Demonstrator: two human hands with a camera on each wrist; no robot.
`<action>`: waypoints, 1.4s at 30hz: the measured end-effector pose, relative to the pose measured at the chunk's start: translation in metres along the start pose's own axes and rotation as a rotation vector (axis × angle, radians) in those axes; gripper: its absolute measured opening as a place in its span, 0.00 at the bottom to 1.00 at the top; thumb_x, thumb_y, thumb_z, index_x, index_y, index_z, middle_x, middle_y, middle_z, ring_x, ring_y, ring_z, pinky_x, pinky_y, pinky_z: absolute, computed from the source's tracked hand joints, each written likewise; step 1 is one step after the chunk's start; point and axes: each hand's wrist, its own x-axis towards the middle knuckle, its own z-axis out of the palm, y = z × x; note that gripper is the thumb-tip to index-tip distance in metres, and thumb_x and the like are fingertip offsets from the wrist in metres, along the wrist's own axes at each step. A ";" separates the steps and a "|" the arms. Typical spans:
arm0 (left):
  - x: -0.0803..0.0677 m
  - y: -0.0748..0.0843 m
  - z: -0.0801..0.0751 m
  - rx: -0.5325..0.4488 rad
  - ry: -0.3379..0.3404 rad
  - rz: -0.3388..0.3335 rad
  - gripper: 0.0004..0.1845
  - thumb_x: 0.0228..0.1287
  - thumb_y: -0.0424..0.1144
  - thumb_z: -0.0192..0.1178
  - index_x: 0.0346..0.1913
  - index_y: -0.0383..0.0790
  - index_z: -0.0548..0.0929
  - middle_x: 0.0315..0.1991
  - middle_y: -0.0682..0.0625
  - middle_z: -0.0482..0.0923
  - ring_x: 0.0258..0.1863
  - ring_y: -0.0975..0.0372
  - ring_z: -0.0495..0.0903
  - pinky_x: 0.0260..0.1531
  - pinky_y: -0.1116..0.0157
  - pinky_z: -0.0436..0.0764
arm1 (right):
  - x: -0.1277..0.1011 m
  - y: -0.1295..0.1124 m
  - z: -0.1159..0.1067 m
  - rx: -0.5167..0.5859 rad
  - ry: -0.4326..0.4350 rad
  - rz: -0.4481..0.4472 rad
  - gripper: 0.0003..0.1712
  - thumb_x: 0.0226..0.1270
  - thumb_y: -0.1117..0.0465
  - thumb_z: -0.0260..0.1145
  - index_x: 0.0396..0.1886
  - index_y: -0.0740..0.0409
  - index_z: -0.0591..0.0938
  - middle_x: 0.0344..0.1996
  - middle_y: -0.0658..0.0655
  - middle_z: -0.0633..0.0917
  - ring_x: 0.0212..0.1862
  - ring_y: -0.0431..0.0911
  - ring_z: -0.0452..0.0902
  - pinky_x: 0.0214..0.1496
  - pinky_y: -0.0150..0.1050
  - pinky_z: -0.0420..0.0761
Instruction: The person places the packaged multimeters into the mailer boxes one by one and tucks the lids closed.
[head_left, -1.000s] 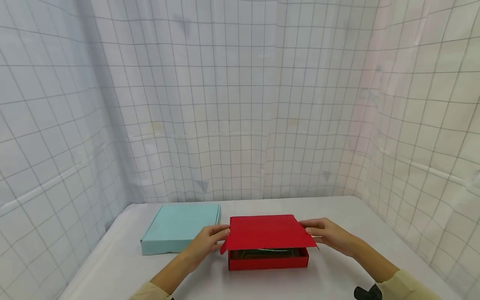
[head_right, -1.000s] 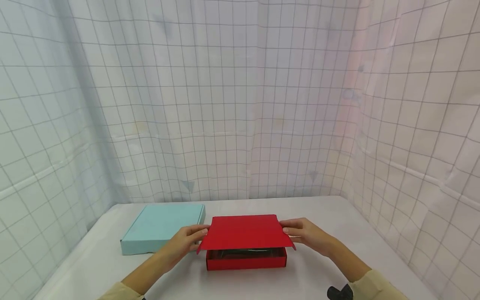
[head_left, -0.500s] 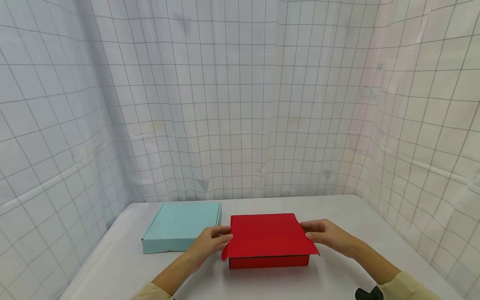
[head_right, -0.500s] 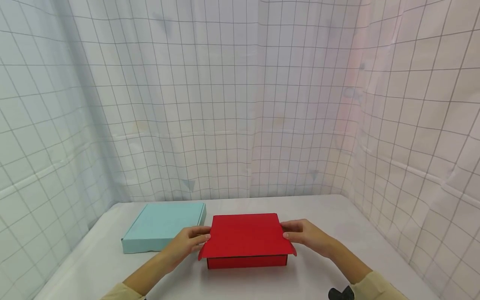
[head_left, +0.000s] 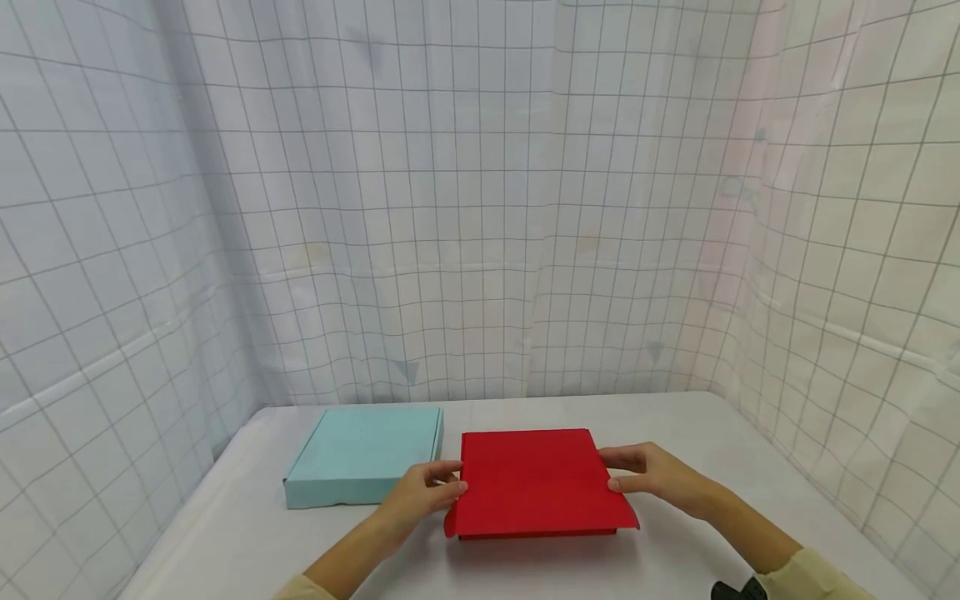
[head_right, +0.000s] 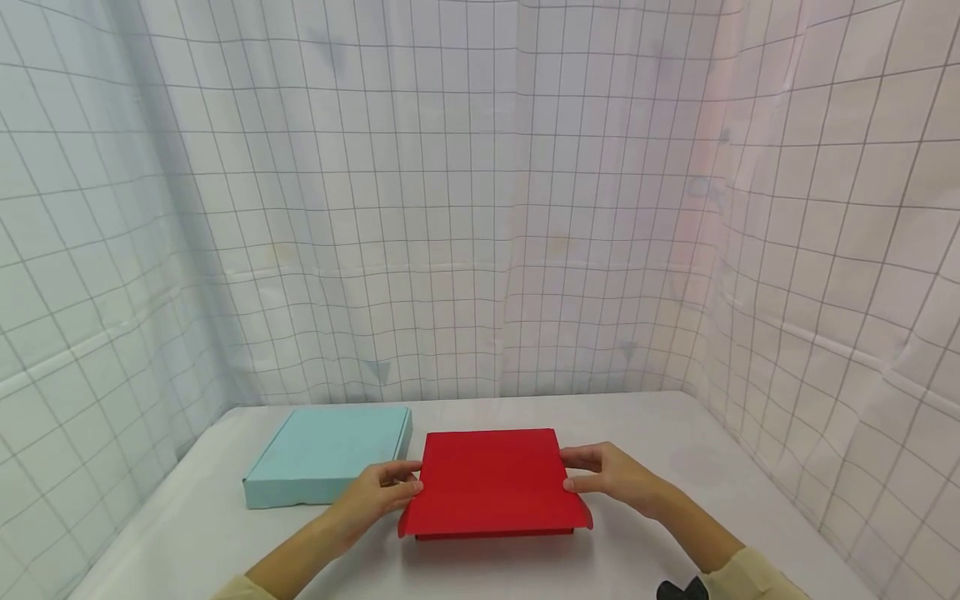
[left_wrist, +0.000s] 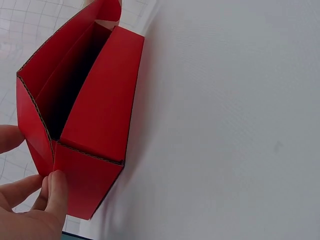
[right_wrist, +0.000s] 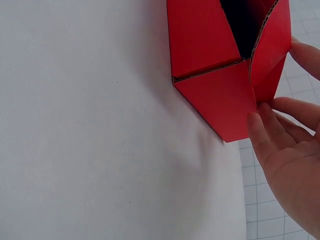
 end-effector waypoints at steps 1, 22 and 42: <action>0.000 -0.001 0.000 0.002 0.001 0.005 0.33 0.69 0.39 0.69 0.70 0.25 0.72 0.48 0.42 0.76 0.48 0.53 0.77 0.50 0.59 0.85 | 0.000 0.000 0.000 -0.007 0.002 -0.003 0.38 0.74 0.56 0.67 0.76 0.71 0.67 0.71 0.67 0.72 0.72 0.64 0.66 0.61 0.46 0.81; -0.006 -0.008 0.009 0.125 0.066 0.021 0.30 0.66 0.35 0.70 0.69 0.28 0.75 0.44 0.46 0.75 0.41 0.55 0.79 0.42 0.60 0.84 | 0.004 -0.003 0.007 -0.263 0.033 -0.023 0.36 0.66 0.58 0.75 0.68 0.71 0.75 0.71 0.68 0.70 0.68 0.70 0.68 0.59 0.47 0.82; -0.010 -0.004 0.013 0.218 0.101 0.042 0.31 0.64 0.33 0.72 0.67 0.32 0.73 0.42 0.46 0.76 0.39 0.57 0.80 0.39 0.60 0.85 | 0.013 -0.024 0.009 -0.751 -0.054 -0.124 0.32 0.63 0.52 0.77 0.61 0.66 0.83 0.65 0.62 0.77 0.67 0.63 0.70 0.62 0.60 0.78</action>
